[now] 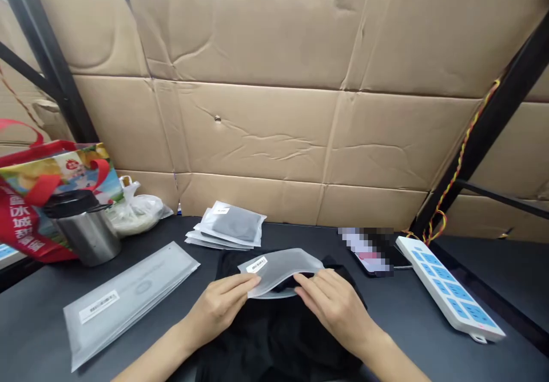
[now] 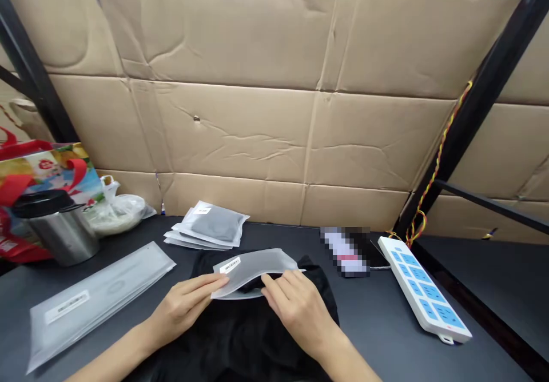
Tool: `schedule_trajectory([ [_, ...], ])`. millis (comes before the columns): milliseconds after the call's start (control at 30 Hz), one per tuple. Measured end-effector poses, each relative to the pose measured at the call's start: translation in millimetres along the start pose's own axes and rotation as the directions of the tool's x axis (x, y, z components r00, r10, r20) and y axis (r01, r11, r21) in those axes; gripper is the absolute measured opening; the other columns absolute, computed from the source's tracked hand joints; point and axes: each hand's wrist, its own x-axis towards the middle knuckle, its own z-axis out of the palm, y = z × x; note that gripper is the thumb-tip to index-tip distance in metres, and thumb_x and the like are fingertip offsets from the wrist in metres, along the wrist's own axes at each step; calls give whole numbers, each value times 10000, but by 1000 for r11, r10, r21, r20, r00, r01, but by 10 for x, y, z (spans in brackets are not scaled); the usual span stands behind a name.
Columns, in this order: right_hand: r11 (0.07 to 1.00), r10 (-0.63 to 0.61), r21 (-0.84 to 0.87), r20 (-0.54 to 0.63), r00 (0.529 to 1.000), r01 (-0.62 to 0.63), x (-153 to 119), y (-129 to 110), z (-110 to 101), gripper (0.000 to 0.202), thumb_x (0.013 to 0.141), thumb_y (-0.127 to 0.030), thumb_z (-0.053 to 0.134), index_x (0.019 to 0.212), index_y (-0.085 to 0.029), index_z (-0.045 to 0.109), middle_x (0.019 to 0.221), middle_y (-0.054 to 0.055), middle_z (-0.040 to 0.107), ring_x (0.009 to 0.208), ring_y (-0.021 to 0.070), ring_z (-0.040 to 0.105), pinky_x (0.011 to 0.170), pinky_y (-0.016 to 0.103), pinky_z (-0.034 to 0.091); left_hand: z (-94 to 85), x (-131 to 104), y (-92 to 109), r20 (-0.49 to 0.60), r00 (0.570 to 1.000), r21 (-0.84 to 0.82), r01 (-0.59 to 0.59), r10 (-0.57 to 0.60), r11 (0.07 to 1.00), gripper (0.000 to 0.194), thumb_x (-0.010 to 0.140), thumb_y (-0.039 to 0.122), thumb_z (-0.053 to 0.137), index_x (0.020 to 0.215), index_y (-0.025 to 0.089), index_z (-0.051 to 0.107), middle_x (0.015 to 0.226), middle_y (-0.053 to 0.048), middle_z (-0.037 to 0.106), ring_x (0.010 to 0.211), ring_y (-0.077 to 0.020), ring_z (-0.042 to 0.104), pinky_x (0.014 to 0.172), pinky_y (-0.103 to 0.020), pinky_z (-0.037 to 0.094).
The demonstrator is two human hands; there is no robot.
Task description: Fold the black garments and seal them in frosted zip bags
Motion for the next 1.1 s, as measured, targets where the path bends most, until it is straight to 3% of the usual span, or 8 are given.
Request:
schedule_trajectory([
  [100,999,-4,-41,16,1000,5,36,-49,8,151,914,-143,519,1012,-142,635,756,36,641,684,172,589,645,320,461,-10,18,24,-7,999,14,-33,33,999,326,937,89,432,1198,181,605,1081,-70,707,976,-155,681,862,-217,550],
  [233,990,1,-142,7,1000,0,15,-105,70,236,916,-138,502,1128,-132,607,865,69,662,762,192,609,689,330,474,-26,24,12,-2,999,15,-37,37,999,330,942,93,424,1210,184,594,1084,-77,705,977,-158,681,851,-228,557],
  [400,958,42,-284,66,997,-22,-23,-172,221,275,873,-46,439,1046,-122,638,733,59,613,647,196,563,576,332,460,-61,49,88,93,995,56,-46,41,997,373,935,98,423,1274,198,543,1126,-70,691,1026,-162,661,894,-243,540],
  [600,988,-15,-156,-6,1000,14,18,-244,338,272,820,-37,469,1027,-130,619,1086,134,650,1023,262,603,861,391,522,98,122,444,343,928,282,45,-144,958,860,726,-41,390,1503,89,44,1504,-164,307,1363,-308,318,1043,-473,414],
  [700,995,-98,-16,-20,995,98,11,-252,297,277,786,-35,485,1026,-109,600,1132,167,651,1108,258,593,950,395,508,250,91,411,363,908,281,106,-208,954,1035,576,-87,365,1500,116,-57,1497,-161,325,1350,-294,347,1019,-452,446],
  [867,944,-291,122,-132,947,307,-37,-198,79,166,864,-131,467,974,-91,585,1079,214,685,1132,273,594,924,399,541,211,111,213,316,921,181,176,-227,967,964,561,-85,347,1483,139,174,1385,-130,505,1241,-205,509,978,-334,498],
  [933,918,-357,127,-149,922,376,-36,-194,-3,161,897,-180,464,921,-96,599,1047,220,697,1150,291,577,922,411,539,95,198,174,286,942,215,116,-177,970,843,633,-104,320,1439,141,293,1361,-129,530,1238,-197,513,986,-347,493],
  [1100,918,-375,84,-141,916,389,8,-260,-55,193,825,-42,462,801,-142,626,1035,140,722,1106,243,612,906,331,550,-160,374,91,216,976,399,-82,-7,913,551,847,-48,310,1371,96,403,1353,-153,532,1302,-259,432,1027,-422,452],
])
